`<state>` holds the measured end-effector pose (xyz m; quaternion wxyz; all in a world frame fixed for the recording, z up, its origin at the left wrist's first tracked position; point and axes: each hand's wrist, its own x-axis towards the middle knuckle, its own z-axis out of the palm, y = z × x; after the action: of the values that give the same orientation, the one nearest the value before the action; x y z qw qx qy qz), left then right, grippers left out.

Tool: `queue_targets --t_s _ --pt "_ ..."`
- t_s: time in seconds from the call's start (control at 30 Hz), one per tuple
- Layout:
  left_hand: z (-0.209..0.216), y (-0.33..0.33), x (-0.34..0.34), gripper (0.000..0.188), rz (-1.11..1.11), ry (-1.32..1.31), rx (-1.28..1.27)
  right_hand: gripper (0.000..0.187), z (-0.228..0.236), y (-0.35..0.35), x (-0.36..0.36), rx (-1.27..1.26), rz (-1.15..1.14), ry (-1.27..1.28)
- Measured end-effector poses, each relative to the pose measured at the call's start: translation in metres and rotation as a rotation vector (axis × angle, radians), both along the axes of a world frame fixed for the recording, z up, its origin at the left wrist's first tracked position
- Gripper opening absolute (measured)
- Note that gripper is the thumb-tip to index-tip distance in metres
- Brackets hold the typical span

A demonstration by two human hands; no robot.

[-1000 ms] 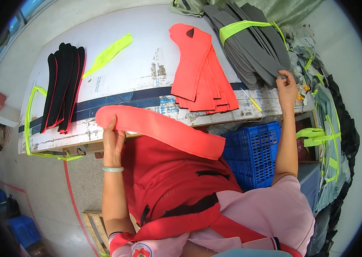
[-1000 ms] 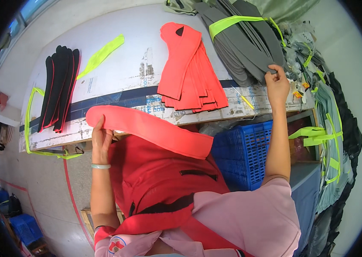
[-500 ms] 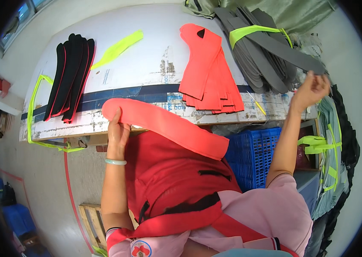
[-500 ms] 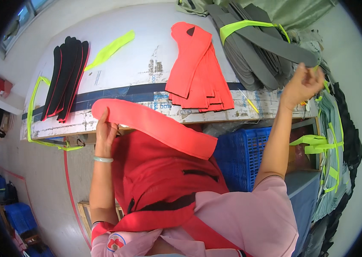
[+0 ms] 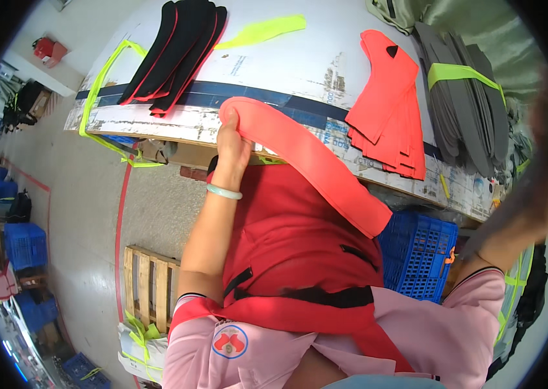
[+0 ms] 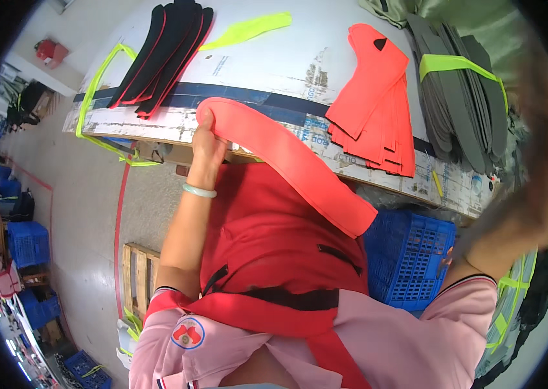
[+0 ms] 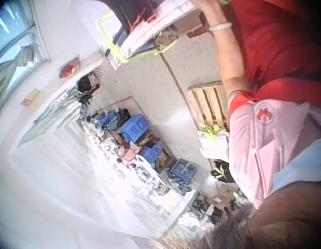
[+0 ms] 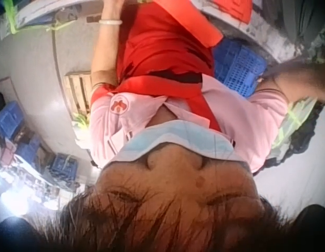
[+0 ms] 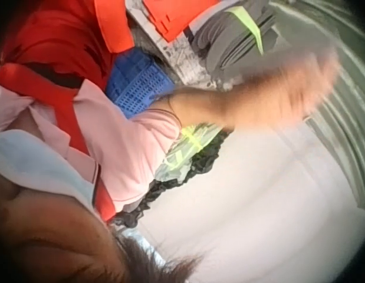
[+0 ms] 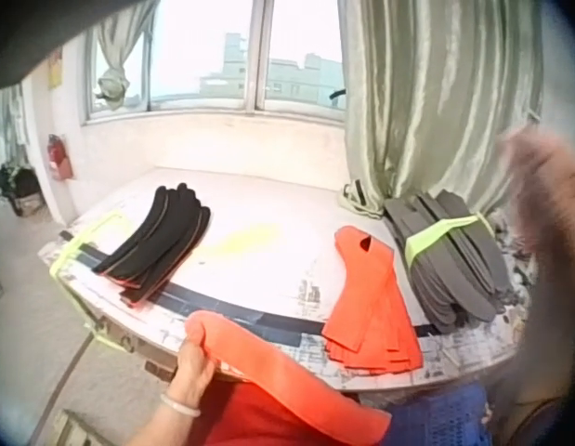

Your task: Inspecting and organizing curved fabric components on a factory workbench.

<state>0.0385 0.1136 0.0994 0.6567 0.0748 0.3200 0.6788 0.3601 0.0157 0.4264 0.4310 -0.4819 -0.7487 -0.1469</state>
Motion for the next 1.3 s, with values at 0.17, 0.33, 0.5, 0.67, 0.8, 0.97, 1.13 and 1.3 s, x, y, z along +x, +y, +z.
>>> queue_targets --t_s 0.17,0.33,0.5,0.67,0.8,0.97,1.13,1.3 --pt "0.046 -0.049 0.025 0.036 0.118 0.279 0.255 0.028 -0.163 0.06 -0.116 -1.096 0.691 0.612" --pt "0.076 -0.082 0.014 0.039 0.042 0.132 0.308 0.031 -0.246 0.072 -0.17 -0.868 0.465 0.499" --pt "0.056 -0.094 -0.002 0.04 0.067 0.243 0.231 0.022 -0.241 0.056 -0.181 -1.013 0.521 0.474" --pt "0.059 -0.102 0.008 0.04 0.138 0.137 0.208 0.02 -0.238 0.048 -0.194 -1.004 0.555 0.528" --pt "0.058 -0.106 0.009 0.041 0.067 0.139 0.237 0.019 -0.248 0.045 -0.191 -1.022 0.517 0.575" --pt "0.051 -0.11 0.014 0.041 0.072 0.204 0.239 0.017 -0.256 0.043 -0.19 -1.054 0.553 0.678" --pt "0.051 -0.115 0.015 0.04 0.07 0.226 0.211 0.017 -0.259 0.039 -0.188 -1.043 0.56 0.674" --pt "0.042 -0.124 0.017 0.041 -0.028 0.273 0.238 0.022 -0.271 0.026 -0.176 -1.23 0.456 0.665"
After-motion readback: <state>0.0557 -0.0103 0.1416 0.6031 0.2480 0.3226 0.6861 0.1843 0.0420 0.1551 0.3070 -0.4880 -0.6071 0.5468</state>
